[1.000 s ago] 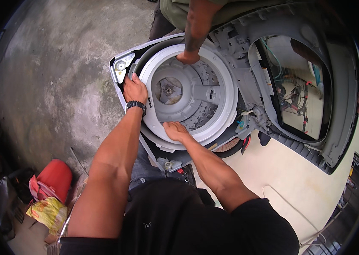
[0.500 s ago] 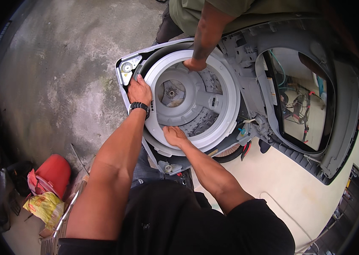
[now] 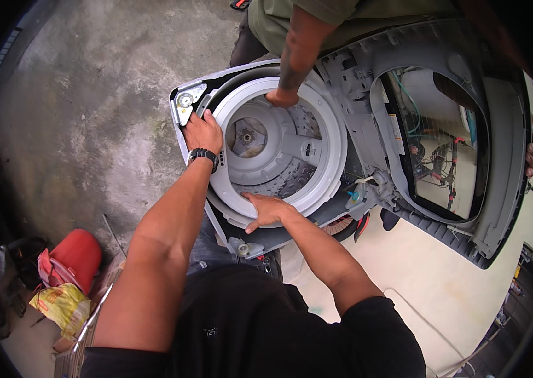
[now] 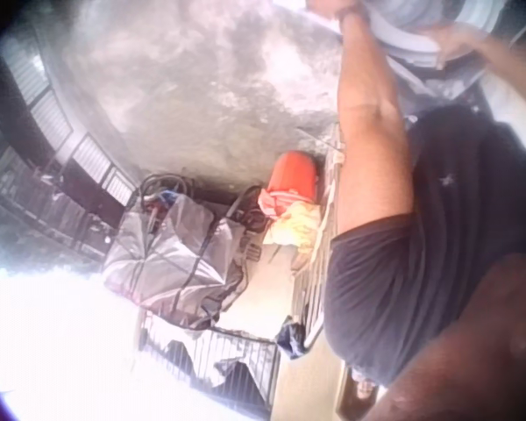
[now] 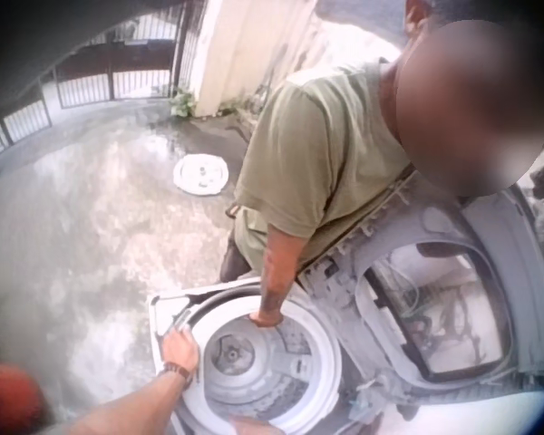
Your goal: The person disassembles the inner components of a washing machine by hand and with a screwdriver, removes the agitator plate, and uses a metal rod to pry or leverage internal components while another person assists.
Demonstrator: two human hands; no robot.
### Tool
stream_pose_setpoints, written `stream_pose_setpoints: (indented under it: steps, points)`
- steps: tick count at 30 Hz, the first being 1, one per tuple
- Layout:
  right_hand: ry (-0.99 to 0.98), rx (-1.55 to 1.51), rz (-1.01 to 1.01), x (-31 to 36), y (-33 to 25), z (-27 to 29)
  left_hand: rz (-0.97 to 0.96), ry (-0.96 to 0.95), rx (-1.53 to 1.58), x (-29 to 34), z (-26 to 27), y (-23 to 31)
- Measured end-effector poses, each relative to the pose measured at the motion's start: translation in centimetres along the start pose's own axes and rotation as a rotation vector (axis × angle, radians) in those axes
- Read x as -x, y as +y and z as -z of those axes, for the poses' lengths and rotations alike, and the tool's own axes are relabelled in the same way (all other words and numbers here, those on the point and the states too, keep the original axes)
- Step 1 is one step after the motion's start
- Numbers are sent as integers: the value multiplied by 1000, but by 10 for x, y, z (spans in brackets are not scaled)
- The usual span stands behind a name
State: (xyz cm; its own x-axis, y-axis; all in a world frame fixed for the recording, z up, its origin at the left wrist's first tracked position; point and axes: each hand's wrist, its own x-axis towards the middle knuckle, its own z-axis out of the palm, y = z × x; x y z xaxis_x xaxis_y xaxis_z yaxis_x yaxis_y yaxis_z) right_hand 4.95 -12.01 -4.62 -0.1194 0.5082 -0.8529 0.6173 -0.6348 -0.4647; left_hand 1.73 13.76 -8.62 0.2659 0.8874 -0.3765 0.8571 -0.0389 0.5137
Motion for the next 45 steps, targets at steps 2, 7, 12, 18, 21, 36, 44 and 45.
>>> stream_pose_setpoints:
  steps: [2, 7, 12, 18, 21, 36, 44, 45]
  points:
    - [-73, 91, -35, 12, 18, 2, -68, 47, -40, 11, 1, 1]
    - [46, 78, -45, 35, 35, 0, -928, -359, -368, 137, 38, 27]
    - [57, 106, 18, 28, 33, -1, -1083, -1095, -1001, 167, 1, -6]
    - [72, 70, 62, 34, 24, -13, -922, -1349, -1087, 163, -13, 3]
    - [53, 17, 89, 37, 29, -8, -981, -1287, -1083, 166, -16, 6]
    - [100, 69, 74, 31, 39, -18, -830, -1396, -1112, 168, -30, 10]
    - [162, 89, 81, 45, 42, -25, -820, -1372, -1173, 178, -24, 15]
    - [206, 113, 86, 46, 38, -29, -832, -1363, -1171, 173, -27, 10]
